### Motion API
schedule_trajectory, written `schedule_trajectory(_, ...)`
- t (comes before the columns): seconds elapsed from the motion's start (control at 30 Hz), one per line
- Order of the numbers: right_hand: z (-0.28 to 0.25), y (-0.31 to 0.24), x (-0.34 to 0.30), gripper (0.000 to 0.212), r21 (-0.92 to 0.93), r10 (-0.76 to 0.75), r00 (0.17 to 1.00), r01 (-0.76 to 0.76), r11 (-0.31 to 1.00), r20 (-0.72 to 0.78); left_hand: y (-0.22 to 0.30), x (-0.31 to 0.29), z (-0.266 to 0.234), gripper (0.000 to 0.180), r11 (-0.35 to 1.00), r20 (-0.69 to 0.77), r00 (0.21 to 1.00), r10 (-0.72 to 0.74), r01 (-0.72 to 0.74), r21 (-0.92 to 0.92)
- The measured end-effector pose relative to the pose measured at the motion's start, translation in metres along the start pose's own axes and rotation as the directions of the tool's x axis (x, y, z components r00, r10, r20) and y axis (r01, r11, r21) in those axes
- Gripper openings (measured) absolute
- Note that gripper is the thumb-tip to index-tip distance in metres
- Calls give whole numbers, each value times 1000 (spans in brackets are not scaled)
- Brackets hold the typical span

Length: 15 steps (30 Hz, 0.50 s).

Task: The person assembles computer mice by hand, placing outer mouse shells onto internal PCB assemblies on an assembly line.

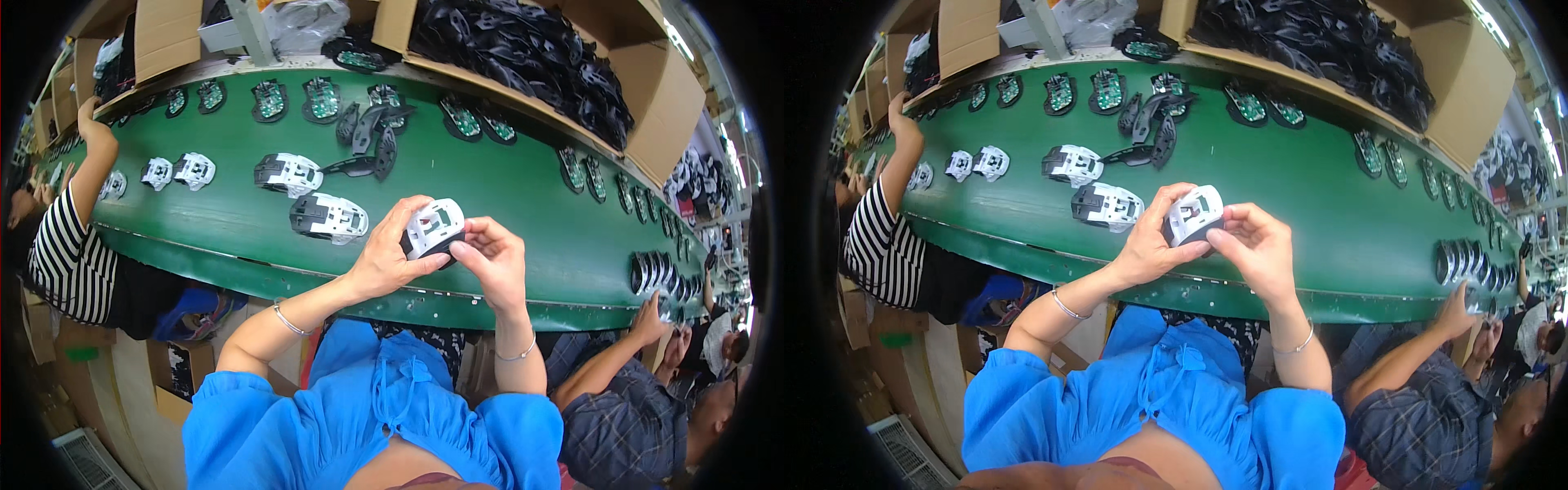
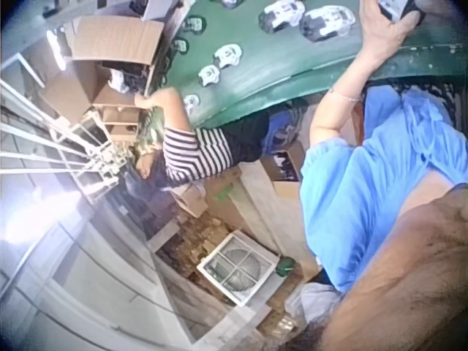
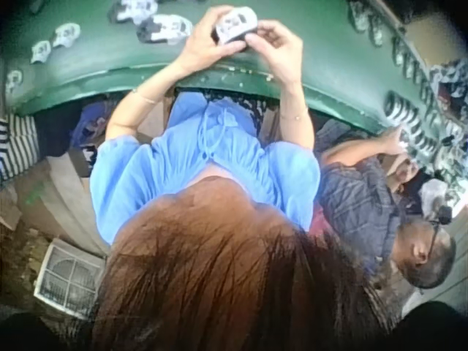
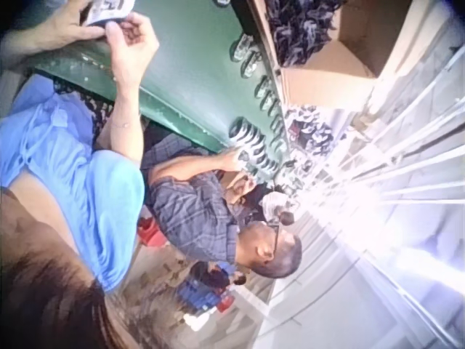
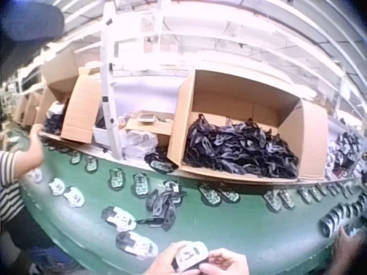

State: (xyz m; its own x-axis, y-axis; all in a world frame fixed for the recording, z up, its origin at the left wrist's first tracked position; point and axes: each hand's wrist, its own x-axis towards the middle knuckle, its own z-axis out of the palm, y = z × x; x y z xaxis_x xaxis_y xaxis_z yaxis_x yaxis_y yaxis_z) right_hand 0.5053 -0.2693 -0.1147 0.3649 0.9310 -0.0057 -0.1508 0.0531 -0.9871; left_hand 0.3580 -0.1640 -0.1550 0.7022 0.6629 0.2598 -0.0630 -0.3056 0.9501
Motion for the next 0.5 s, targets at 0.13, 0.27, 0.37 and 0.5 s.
schedule_trajectory(0.13,-1,11,9,21,-181,126,989,-112,977,70,-14,-5,-11,66,994,48,999,18,-23,105)
schedule_trajectory(0.27,-2,11,18,18,-174,159,984,-143,974,82,-20,3,-18,63,998,108,993,-40,35,54)
schedule_trajectory(0.37,-1,12,27,16,-274,166,981,-134,952,99,-32,6,-19,62,998,118,993,-25,32,-57)
schedule_trajectory(0.5,-2,11,29,15,-158,208,977,-197,968,54,-28,14,-19,66,997,90,993,-74,75,-11)
